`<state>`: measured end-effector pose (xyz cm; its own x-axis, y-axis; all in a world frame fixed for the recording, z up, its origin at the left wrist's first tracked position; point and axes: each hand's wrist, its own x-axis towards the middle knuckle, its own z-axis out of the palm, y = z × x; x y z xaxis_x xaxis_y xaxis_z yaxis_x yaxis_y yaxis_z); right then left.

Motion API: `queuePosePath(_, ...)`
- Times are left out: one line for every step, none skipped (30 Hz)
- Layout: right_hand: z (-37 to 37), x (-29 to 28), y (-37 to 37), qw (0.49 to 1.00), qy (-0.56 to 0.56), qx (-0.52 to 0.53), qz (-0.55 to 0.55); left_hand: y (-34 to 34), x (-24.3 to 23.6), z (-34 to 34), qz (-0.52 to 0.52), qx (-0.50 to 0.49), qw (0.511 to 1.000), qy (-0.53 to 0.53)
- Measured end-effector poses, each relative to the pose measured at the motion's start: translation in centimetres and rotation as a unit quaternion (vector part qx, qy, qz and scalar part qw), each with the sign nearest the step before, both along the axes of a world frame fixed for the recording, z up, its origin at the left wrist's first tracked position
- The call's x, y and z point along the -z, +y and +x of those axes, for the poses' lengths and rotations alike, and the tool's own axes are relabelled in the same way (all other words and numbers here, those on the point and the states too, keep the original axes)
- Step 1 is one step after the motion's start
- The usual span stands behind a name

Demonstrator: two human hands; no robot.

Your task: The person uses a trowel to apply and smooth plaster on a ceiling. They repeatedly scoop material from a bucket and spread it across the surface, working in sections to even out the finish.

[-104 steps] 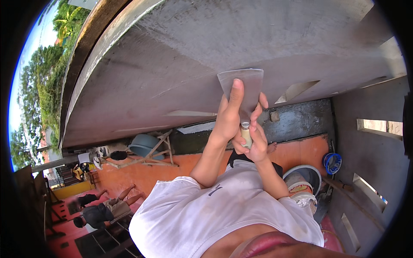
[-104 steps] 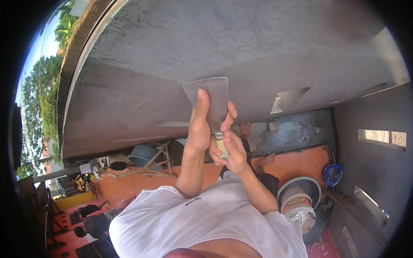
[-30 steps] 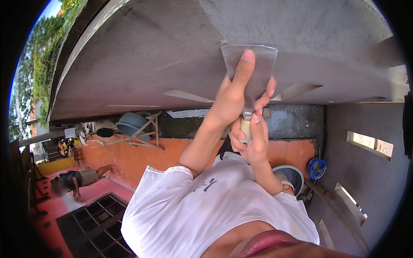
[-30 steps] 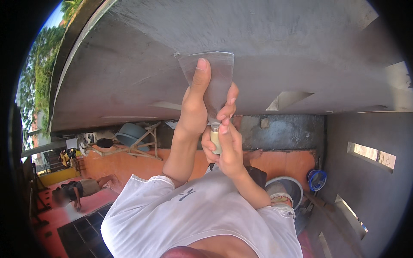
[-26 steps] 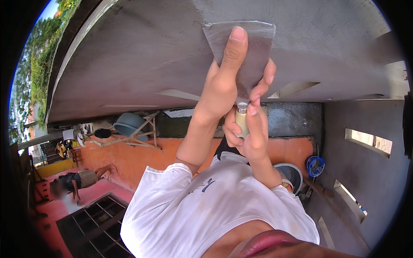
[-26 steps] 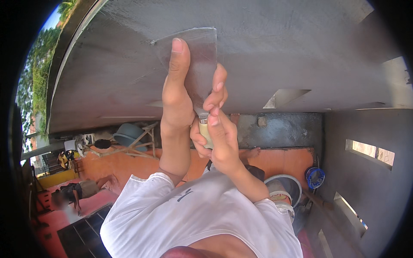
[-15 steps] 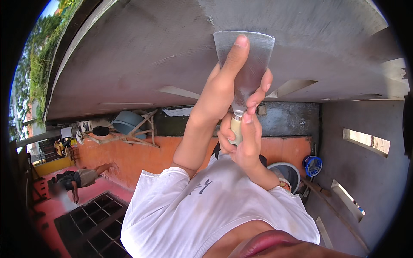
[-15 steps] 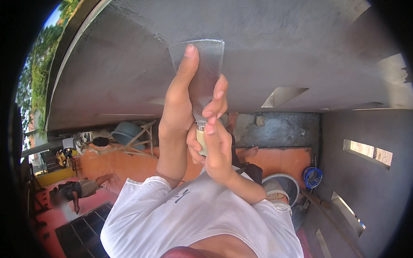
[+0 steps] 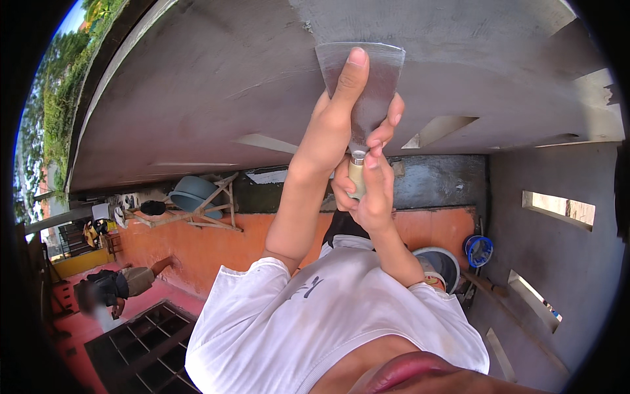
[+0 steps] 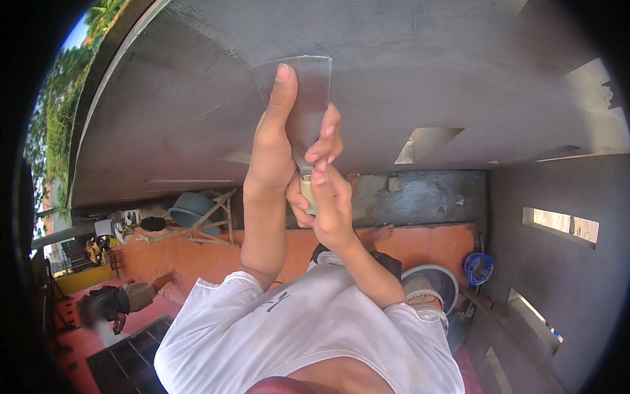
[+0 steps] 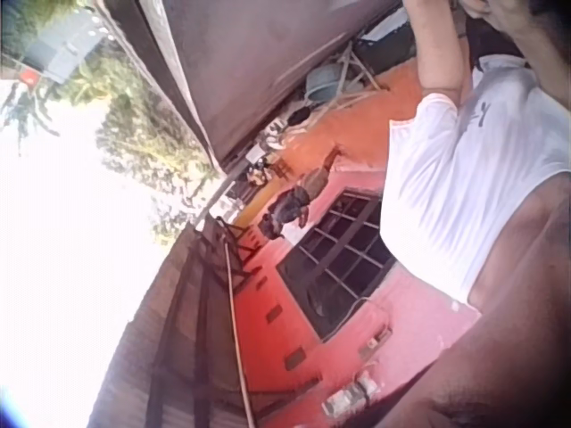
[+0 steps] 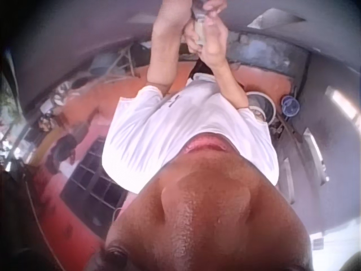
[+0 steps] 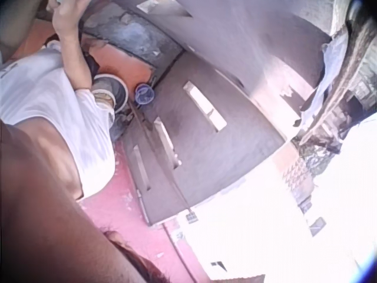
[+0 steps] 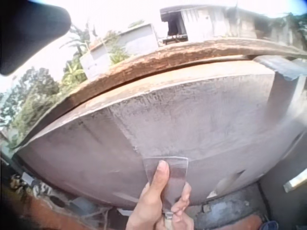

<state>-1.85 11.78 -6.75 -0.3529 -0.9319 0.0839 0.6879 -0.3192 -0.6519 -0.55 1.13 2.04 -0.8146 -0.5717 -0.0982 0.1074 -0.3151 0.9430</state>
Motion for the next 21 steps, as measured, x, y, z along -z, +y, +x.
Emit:
queuePosePath(-0.1,0.0,0.1,1.000,0.004,-0.002,-0.010,0.0,-0.1,0.0,0.001,0.019,1.000,0.005)
queuePosePath(-0.1,0.0,0.2,1.000,0.002,0.001,-0.007,0.2,0.0,-0.1,0.011,0.016,1.000,0.009)
queuePosePath(0.0,-0.1,0.4,1.000,0.000,0.003,-0.005,0.4,0.0,-0.2,0.021,0.012,1.000,0.012)
queuePosePath(0.1,-0.1,0.6,1.000,-0.002,0.005,-0.003,0.6,0.1,-0.3,0.030,0.008,0.999,0.016)
queuePosePath(0.0,-0.2,0.7,1.000,-0.008,0.009,0.002,0.6,0.3,-0.3,0.036,0.016,0.999,0.018)
queuePosePath(0.0,-0.3,0.8,1.000,-0.013,0.012,0.006,0.6,0.6,-0.2,0.041,0.023,0.999,0.020)
queuePosePath(-0.1,-0.3,0.8,1.000,-0.018,0.014,0.010,0.6,0.8,-0.3,0.046,0.030,0.998,0.022)
queuePosePath(-0.3,-0.1,0.7,1.000,-0.020,0.009,-0.004,0.7,0.5,-0.4,0.033,0.019,0.999,0.022)
queuePosePath(-0.6,0.3,0.4,1.000,-0.022,0.003,-0.019,0.8,0.3,-0.6,0.021,0.007,1.000,0.022)
queuePosePath(-0.8,0.5,0.2,0.999,-0.024,-0.003,-0.034,0.9,0.0,-0.7,0.008,-0.004,1.000,0.022)
queuePosePath(-1.0,0.0,0.2,0.999,-0.025,-0.006,-0.029,0.7,-0.3,-0.7,0.016,0.022,0.999,0.040)
queuePosePath(-1.3,-0.9,0.2,0.999,-0.026,-0.010,-0.025,0.4,-0.6,-0.7,0.024,0.049,0.997,0.057)
queuePosePath(-1.4,-1.4,0.2,0.999,-0.027,-0.013,-0.020,0.2,-0.9,-0.7,0.032,0.075,0.994,0.075)
queuePosePath(-1.3,-1.4,0.5,1.000,-0.014,-0.005,-0.019,0.5,-1.0,-0.8,0.053,0.075,0.993,0.073)
queuePosePath(-0.9,-1.4,1.0,1.000,0.000,0.003,-0.017,0.9,-1.1,-0.8,0.074,0.074,0.992,0.072)
queuePosePath(-0.7,-1.4,1.3,1.000,0.013,0.010,-0.015,1.2,-1.2,-0.9,0.095,0.074,0.990,0.071)
queuePosePath(-0.4,-1.7,1.1,1.000,0.009,0.013,-0.018,0.9,-1.4,-0.7,0.085,0.082,0.991,0.062)
queuePosePath(-0.3,-2.1,0.9,1.000,0.006,0.016,-0.022,0.6,-1.7,-0.6,0.075,0.091,0.992,0.054)
queuePosePath(-0.2,-2.6,0.7,0.999,0.002,0.019,-0.025,0.3,-2.0,-0.5,0.065,0.099,0.992,0.045)
queuePosePath(-0.5,-3.1,0.3,0.999,0.016,0.017,-0.037,0.3,-2.9,-0.7,0.061,0.075,0.994,0.056)
queuePosePath(-1.1,-3.6,-0.3,0.998,0.028,0.018,-0.047,0.5,-4.1,-1.3,0.061,0.054,0.994,0.067)
